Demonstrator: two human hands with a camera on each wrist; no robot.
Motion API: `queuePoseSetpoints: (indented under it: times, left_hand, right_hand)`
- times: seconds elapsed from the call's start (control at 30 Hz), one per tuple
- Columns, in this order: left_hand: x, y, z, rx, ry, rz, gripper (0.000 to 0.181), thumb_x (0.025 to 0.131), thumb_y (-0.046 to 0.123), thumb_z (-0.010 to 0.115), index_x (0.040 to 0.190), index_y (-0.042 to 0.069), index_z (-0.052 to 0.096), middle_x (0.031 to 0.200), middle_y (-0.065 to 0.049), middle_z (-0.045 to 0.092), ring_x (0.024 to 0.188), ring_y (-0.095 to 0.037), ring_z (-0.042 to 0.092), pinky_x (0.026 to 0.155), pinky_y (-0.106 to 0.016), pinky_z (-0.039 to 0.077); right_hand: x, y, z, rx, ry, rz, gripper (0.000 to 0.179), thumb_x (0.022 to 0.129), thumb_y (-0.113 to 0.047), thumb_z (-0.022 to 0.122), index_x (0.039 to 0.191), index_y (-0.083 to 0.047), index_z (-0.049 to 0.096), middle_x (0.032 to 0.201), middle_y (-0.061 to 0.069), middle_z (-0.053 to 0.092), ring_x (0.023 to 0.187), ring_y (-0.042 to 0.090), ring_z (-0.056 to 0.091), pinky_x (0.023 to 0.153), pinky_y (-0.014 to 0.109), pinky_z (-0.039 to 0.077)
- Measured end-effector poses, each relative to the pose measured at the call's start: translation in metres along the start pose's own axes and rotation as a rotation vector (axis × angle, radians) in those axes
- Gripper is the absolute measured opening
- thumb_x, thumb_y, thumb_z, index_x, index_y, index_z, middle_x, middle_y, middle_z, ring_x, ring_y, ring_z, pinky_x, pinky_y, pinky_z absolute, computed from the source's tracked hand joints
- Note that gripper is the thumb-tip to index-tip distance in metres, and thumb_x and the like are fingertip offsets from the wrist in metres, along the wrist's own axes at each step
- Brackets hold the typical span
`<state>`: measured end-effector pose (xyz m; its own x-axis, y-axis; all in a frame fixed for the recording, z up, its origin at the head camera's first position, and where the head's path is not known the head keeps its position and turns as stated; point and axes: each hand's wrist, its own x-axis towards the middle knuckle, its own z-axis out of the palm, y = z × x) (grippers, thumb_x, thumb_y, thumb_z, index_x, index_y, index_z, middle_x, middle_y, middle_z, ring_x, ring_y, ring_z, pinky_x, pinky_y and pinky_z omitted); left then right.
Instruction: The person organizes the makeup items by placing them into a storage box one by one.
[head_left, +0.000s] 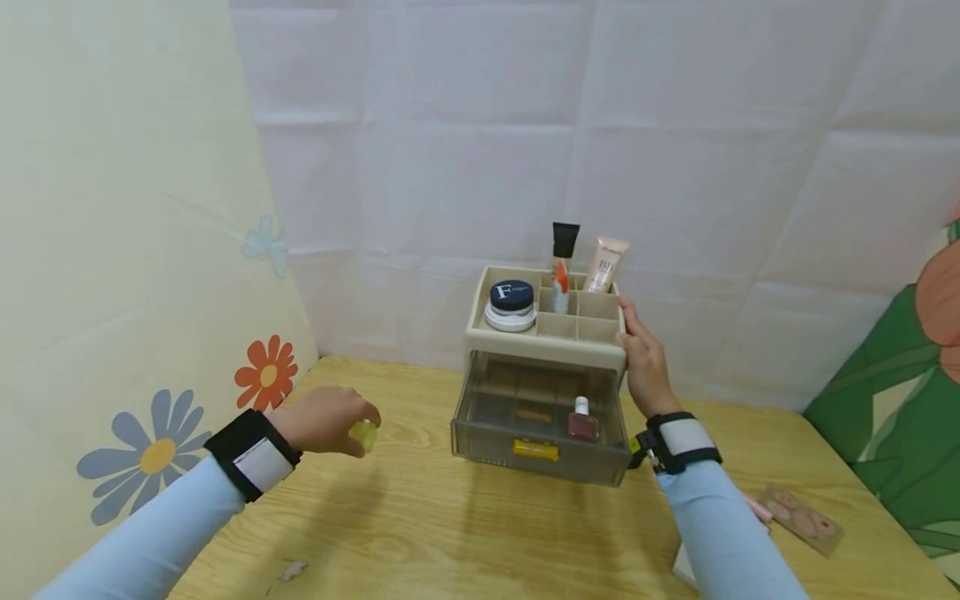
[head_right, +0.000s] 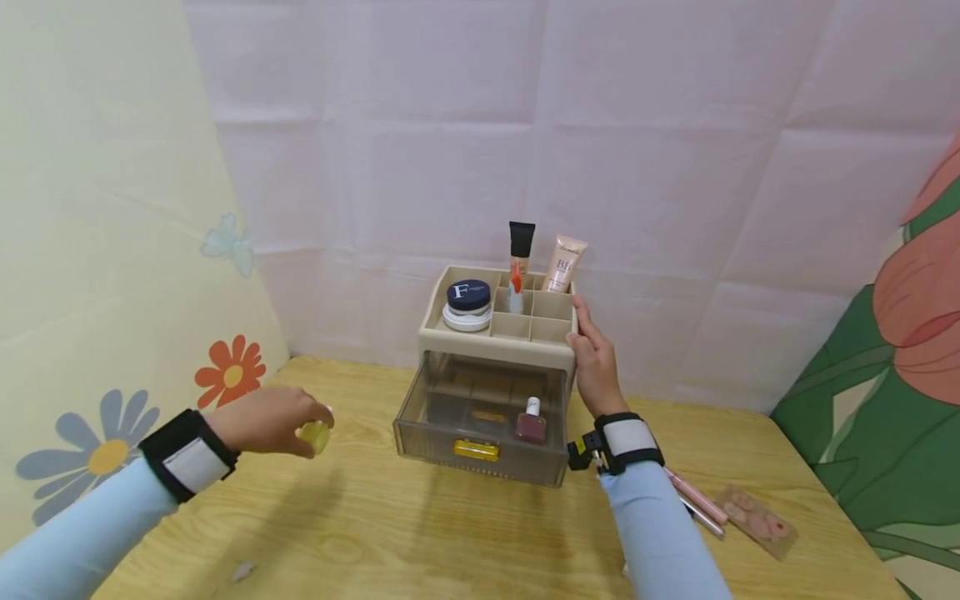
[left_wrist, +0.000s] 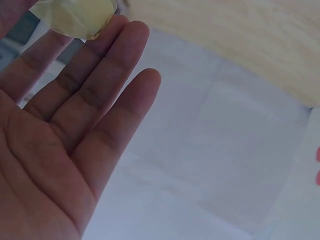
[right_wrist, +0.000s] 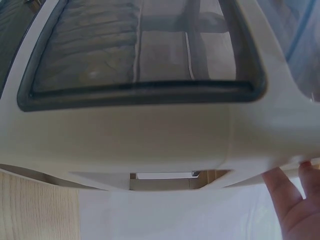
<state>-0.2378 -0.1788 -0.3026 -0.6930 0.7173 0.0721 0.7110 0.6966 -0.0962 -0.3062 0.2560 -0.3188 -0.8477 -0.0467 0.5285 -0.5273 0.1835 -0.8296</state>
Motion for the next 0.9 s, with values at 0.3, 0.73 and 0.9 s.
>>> queuePoseSetpoints:
  times: [0.3,0.73,0.9]
  left_hand:
    - [0.023,0.021,-0.056,0.045,0.013,0.075,0.032,0.073,0.025,0.086,0.098,0.008,0.075,0.084,0.002,0.07,0.069,-0.012,0.061,0.061,-0.03,0.052]
    - [0.059,0.046,-0.11,-0.01,-0.015,0.134,0.034,0.078,0.025,0.082,0.105,0.007,0.074,0.088,0.002,0.07,0.074,-0.009,0.064,0.069,-0.029,0.053]
    - [0.074,0.055,-0.12,-0.005,-0.023,0.177,0.034,0.079,0.025,0.081,0.108,0.008,0.074,0.092,0.001,0.072,0.078,-0.01,0.065,0.074,-0.031,0.054]
  right_hand:
    - [0.0,-0.001,0.0,0.011,-0.001,-0.018,0.057,0.1,-0.017,0.031,0.156,-0.017,0.021,0.16,0.001,0.016,0.144,0.019,0.013,0.113,0.052,0.014]
    - [0.0,0.002,0.002,0.033,-0.006,-0.034,0.057,0.1,-0.012,0.03,0.156,-0.016,0.021,0.16,0.002,0.015,0.144,0.019,0.013,0.114,0.049,0.015]
    - [0.0,0.001,0.002,0.038,-0.002,-0.028,0.057,0.1,-0.011,0.031,0.156,-0.016,0.02,0.16,0.002,0.014,0.144,0.02,0.012,0.114,0.05,0.013]
